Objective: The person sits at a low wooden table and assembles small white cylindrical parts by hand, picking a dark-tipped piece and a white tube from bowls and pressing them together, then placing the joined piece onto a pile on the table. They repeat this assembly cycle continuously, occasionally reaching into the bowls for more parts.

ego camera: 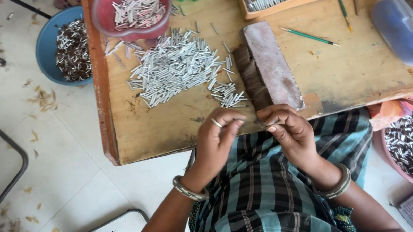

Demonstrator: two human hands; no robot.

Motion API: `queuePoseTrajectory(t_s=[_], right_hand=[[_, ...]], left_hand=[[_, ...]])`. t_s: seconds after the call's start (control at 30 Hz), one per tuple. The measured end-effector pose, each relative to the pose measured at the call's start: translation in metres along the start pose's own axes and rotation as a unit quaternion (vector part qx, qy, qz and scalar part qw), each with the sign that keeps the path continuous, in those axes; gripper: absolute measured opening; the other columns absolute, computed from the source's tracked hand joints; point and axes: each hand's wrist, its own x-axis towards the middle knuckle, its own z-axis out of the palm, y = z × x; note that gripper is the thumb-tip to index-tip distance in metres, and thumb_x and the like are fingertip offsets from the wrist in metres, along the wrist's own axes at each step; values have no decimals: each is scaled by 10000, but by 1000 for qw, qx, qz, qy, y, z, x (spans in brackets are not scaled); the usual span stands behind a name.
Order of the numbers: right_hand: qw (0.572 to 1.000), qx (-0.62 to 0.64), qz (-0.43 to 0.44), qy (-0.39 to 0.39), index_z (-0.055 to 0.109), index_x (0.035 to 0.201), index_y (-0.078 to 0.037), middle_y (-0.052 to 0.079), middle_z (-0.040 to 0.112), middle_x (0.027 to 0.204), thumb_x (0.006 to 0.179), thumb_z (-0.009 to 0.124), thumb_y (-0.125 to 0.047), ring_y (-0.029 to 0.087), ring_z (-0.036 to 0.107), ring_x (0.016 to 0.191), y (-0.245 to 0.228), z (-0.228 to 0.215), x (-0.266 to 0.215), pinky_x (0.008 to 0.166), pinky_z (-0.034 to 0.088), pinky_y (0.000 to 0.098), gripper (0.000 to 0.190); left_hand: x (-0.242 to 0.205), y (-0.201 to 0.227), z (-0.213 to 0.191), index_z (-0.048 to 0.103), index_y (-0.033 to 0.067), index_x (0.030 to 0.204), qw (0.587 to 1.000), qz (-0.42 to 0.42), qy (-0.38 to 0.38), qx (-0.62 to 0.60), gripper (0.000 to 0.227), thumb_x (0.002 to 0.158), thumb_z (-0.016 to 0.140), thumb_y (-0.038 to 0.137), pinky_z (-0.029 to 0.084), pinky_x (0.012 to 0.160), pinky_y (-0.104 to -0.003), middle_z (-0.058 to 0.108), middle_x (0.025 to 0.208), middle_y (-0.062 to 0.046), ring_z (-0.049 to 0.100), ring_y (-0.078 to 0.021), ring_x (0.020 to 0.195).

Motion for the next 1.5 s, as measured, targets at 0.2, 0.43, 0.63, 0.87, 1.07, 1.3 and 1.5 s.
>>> queuePoseTrajectory(t_s=[0.2, 0.43, 0.63, 0.87, 1.07, 1.3, 1.5], right_hand=[[989, 145, 30, 20, 607, 1086, -39, 95, 631, 1247, 1059, 610, -65, 167, 642, 1154, 0, -8, -15, 1023, 536, 305, 37], [999, 43, -21, 21, 596, 1083, -48, 85, 639, 1201, 1055, 608, -72, 164, 650, 1093, -15, -19, -17, 941, 556, 286, 39], [991, -92, -97, 5, 637, 1066, -36, 148, 662, 1234, 989, 685, -37, 221, 692, 1113, -39, -29, -4, 909, 583, 299, 91], [985, -127, -103, -58, 751, 1010, -44, 95, 747, 1116, 838, 777, -43, 287, 697, 1179, -55, -45, 8, 1012, 556, 405, 173], [985, -133, -107, -29, 760, 1028, -51, 45, 733, 1008, 817, 823, -102, 231, 699, 1022, -49, -45, 1, 889, 557, 345, 226], [982, -130, -129, -34, 744, 1059, -49, 66, 734, 1000, 813, 818, -130, 232, 694, 1006, -53, -47, 3, 911, 567, 367, 269], [979, -145, -142, -34, 742, 1058, -54, 55, 736, 984, 838, 805, -118, 233, 701, 995, -58, -50, 2, 949, 575, 383, 237]], left_hand=[[-22, 14, 59, 663, 41, 1221, 936, 15, -40, -349, 154, 1077, 613, 18, 520, 918, -237, 620, 1151, -10, 613, -83, 1044], [-31, 11, 68, 648, 52, 1250, 873, -69, -76, -476, 167, 1087, 612, 42, 480, 842, -218, 637, 1187, 1, 564, -37, 977], [-17, 37, 42, 637, 75, 1240, 959, 37, -48, -277, 186, 1063, 640, 20, 542, 879, -249, 652, 1189, -31, 648, -93, 1023], [-7, 43, 30, 623, 103, 1241, 979, 177, -34, -92, 310, 971, 726, -8, 583, 849, -294, 713, 1149, -65, 707, -197, 991], [-8, 46, 28, 601, 131, 1270, 977, 197, -11, -83, 389, 936, 779, 38, 555, 869, -347, 726, 1139, -17, 689, -202, 1015], [-12, 42, 28, 580, 120, 1330, 980, 159, -34, -116, 427, 958, 786, 83, 563, 841, -310, 741, 1071, -12, 687, -144, 932], [-10, 52, 24, 564, 122, 1333, 978, 178, -30, -108, 433, 961, 785, 104, 534, 846, -302, 757, 1026, -16, 679, -139, 893]])
